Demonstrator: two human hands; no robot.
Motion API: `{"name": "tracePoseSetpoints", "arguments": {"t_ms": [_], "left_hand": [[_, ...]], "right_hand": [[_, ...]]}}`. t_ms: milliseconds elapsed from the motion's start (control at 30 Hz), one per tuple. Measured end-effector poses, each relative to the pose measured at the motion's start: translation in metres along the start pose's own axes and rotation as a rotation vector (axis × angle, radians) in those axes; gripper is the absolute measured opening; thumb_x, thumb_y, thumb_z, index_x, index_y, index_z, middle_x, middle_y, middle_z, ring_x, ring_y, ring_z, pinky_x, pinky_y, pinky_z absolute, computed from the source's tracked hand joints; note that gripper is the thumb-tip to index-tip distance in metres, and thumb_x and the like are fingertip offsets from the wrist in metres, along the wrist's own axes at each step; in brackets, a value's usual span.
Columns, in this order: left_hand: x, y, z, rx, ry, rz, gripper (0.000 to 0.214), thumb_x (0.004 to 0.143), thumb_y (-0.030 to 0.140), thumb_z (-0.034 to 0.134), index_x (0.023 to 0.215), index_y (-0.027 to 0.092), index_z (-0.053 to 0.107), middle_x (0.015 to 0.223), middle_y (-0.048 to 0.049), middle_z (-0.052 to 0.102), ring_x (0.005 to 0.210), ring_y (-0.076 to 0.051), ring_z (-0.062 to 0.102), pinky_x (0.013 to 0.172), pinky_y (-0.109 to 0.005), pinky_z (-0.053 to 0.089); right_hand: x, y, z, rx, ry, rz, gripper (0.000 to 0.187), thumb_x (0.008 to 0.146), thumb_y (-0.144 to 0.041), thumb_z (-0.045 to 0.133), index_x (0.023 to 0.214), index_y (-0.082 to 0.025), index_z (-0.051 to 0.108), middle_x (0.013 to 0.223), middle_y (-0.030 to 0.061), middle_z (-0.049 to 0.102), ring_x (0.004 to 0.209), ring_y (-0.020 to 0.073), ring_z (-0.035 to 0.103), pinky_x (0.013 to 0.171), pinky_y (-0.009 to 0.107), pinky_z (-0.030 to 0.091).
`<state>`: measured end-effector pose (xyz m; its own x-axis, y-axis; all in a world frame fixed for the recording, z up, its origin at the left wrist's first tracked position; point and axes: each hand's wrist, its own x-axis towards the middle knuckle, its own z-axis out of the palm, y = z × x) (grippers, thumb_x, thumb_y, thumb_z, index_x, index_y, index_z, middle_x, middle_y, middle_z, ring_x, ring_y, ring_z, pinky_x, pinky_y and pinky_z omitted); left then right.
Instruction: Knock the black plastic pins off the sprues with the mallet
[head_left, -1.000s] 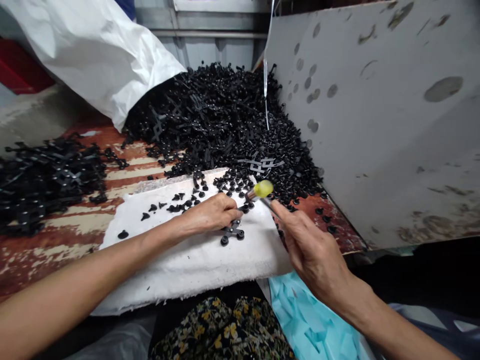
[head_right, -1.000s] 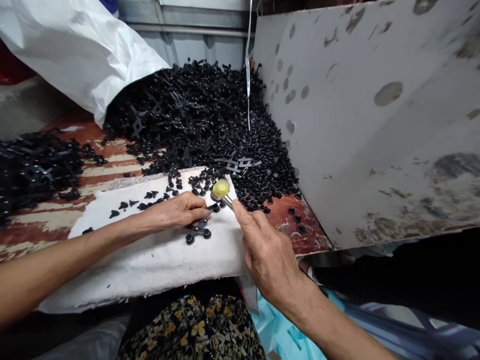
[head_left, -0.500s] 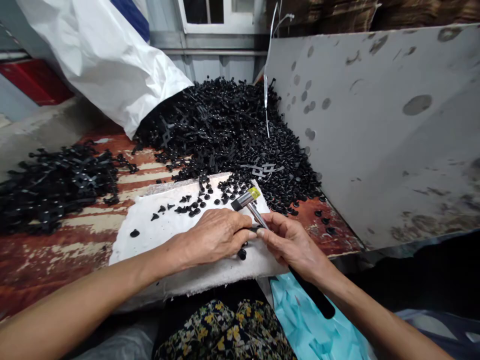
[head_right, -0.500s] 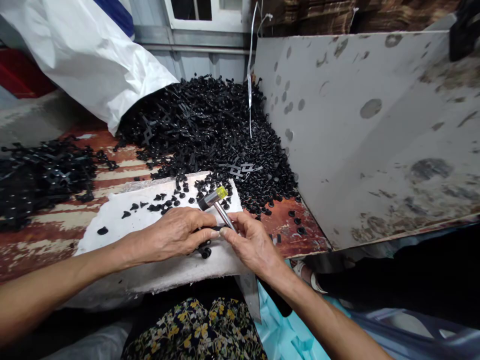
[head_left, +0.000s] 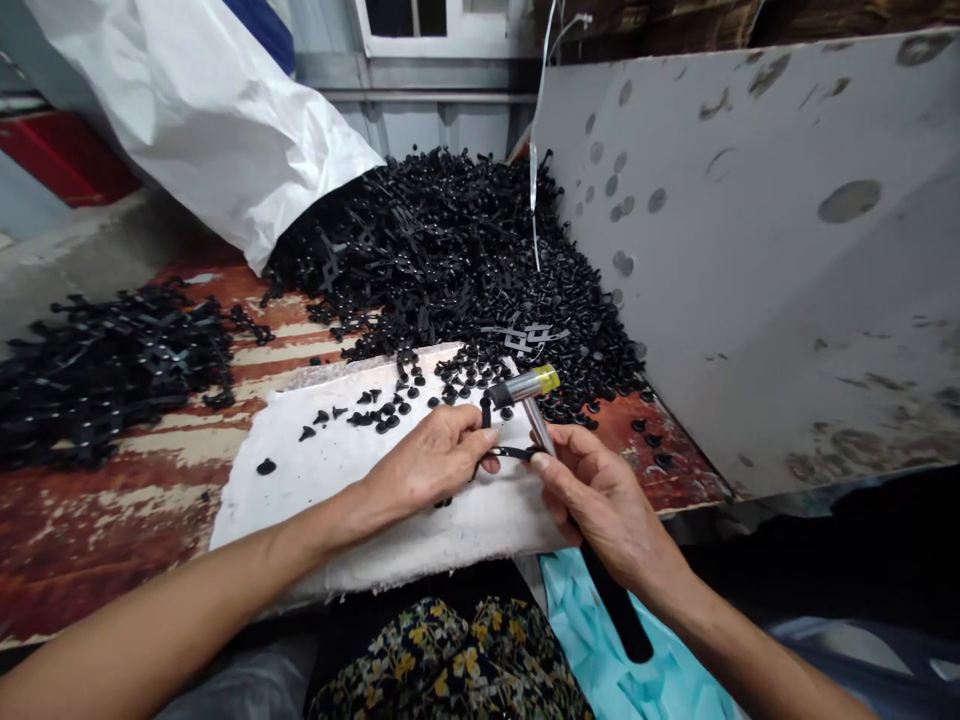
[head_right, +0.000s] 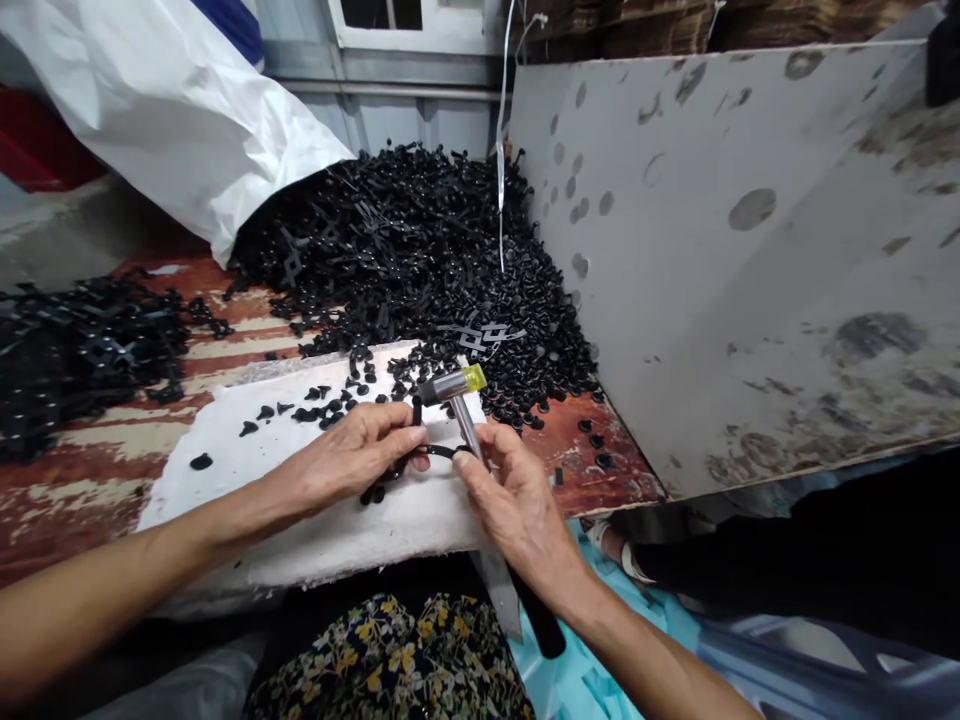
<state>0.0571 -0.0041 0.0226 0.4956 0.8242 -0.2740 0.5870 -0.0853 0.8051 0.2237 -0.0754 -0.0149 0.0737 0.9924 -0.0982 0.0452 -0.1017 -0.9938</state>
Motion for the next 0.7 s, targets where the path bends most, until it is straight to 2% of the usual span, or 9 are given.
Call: {"name": "tracePoseSetpoints", "arguments": {"t_ms": [100, 267, 400, 700], "left_hand": [[0.012, 0.002, -0.009, 0.0, -0.106, -0.045, 0.025, 0.088, 0.028, 0.045, 0.066, 0.017, 0.049, 0.057, 0.0043, 0.05, 0.043, -0.007, 0.038, 0.04, -0.02, 0.027], [0.03, 0.0, -0.018, 0.122, -0.237, 0.052, 0.03, 0.086, 0.03, 0.045, 0.058, 0.018, 0.048, 0.051, 0.0049, 0.042, 0.043, -0.007, 0.035, 0.041, -0.02, 0.026], [0.039, -0.003, -0.016, 0.158, -0.255, 0.124, 0.032, 0.087, 0.029, 0.044, 0.057, 0.018, 0.047, 0.05, 0.0056, 0.039, 0.045, -0.007, 0.031, 0.043, -0.021, 0.025], [0.045, -0.008, -0.014, 0.152, -0.274, 0.116, 0.032, 0.088, 0.029, 0.043, 0.058, 0.019, 0.046, 0.052, 0.0043, 0.042, 0.046, -0.008, 0.033, 0.044, -0.021, 0.025]], "right_hand": [[0.001, 0.001, -0.016, -0.035, 0.038, 0.005, 0.025, 0.084, -0.042, 0.061, 0.1, -0.022, 0.062, 0.052, -0.0075, 0.044, 0.04, 0.0097, 0.034, 0.035, 0.021, 0.026], [0.008, 0.009, -0.037, 0.061, 0.127, 0.107, 0.031, 0.076, -0.045, 0.067, 0.093, -0.02, 0.06, 0.067, -0.0046, 0.054, 0.039, 0.006, 0.034, 0.032, 0.019, 0.026], [0.013, 0.015, -0.043, 0.136, 0.158, 0.159, 0.036, 0.073, -0.046, 0.067, 0.095, -0.021, 0.055, 0.067, -0.0069, 0.052, 0.038, 0.0044, 0.032, 0.03, 0.016, 0.025], [0.016, 0.015, -0.045, 0.21, 0.166, 0.216, 0.039, 0.068, -0.046, 0.072, 0.093, -0.02, 0.055, 0.062, -0.0084, 0.051, 0.038, 0.0037, 0.032, 0.028, 0.014, 0.026]]}}
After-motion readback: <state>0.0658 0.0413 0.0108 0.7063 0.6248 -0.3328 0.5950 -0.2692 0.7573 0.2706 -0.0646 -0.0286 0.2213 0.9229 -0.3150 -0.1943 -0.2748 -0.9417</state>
